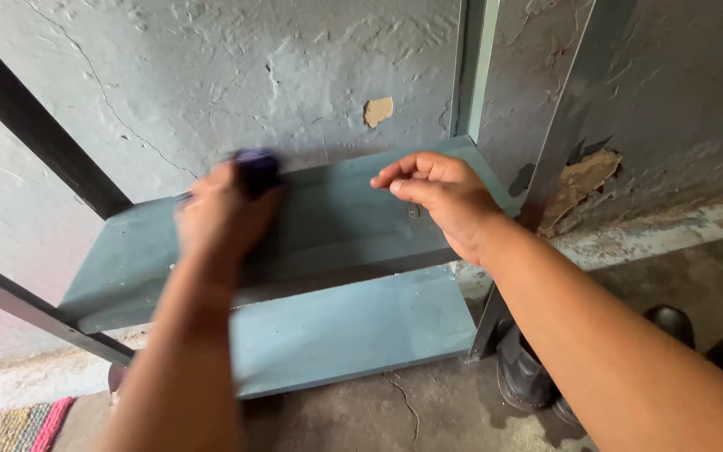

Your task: The person wipes the shelves of a metal shoe rack with a cloth, then picks up a black shoe and wipes it thoroughly with the same cloth. The person is sitting on the floor during the task.

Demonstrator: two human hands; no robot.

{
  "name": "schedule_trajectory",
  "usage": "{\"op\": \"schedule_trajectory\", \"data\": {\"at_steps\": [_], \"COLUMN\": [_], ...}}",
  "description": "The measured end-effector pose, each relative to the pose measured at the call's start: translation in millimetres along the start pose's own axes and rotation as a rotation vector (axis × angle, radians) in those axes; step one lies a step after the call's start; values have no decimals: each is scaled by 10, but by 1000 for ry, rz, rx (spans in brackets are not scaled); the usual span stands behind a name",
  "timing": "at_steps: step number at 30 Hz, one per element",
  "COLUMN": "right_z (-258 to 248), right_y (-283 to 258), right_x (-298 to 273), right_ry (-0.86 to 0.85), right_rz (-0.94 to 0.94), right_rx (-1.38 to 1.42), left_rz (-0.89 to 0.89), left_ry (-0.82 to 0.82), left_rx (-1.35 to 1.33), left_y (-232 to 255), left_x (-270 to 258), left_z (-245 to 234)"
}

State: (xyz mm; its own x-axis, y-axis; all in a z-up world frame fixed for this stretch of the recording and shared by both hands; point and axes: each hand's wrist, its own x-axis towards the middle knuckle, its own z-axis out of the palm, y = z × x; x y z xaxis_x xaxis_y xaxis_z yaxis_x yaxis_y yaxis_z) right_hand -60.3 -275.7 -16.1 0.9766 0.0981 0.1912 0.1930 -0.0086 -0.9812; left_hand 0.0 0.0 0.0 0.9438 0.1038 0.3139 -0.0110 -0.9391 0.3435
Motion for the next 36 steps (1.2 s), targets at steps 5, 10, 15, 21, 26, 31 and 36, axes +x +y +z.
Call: {"op": "schedule_trajectory", "data": {"at_steps": [5,10,15,21,26,31,36], "right_z": [-53,-93,-79,-45,-32,38,121], "right_y": [107,127,43,29,34,10,29], "right_x": [62,47,-3,-3,21,-10,-49], "right_ry": [76,76,47,58,103,188,210], "right_rz": [-8,-11,-20,-15,-32,-18,-152], "right_rx": [171,229,211,194,239,161,-31], "left_rz": [374,238,-67,-195,38,328,487], "left_ry": [79,-59,7,152,130,64,-241], "left_rx": [-126,-111,72,227,114,-43,-361], "left_y": [917,535,-570,-877,-13,1173,1089], "left_x": [-98,-69,25,-218,-558,-972,-781], "left_z": [681,533,-15,-75,149,440,305]}}
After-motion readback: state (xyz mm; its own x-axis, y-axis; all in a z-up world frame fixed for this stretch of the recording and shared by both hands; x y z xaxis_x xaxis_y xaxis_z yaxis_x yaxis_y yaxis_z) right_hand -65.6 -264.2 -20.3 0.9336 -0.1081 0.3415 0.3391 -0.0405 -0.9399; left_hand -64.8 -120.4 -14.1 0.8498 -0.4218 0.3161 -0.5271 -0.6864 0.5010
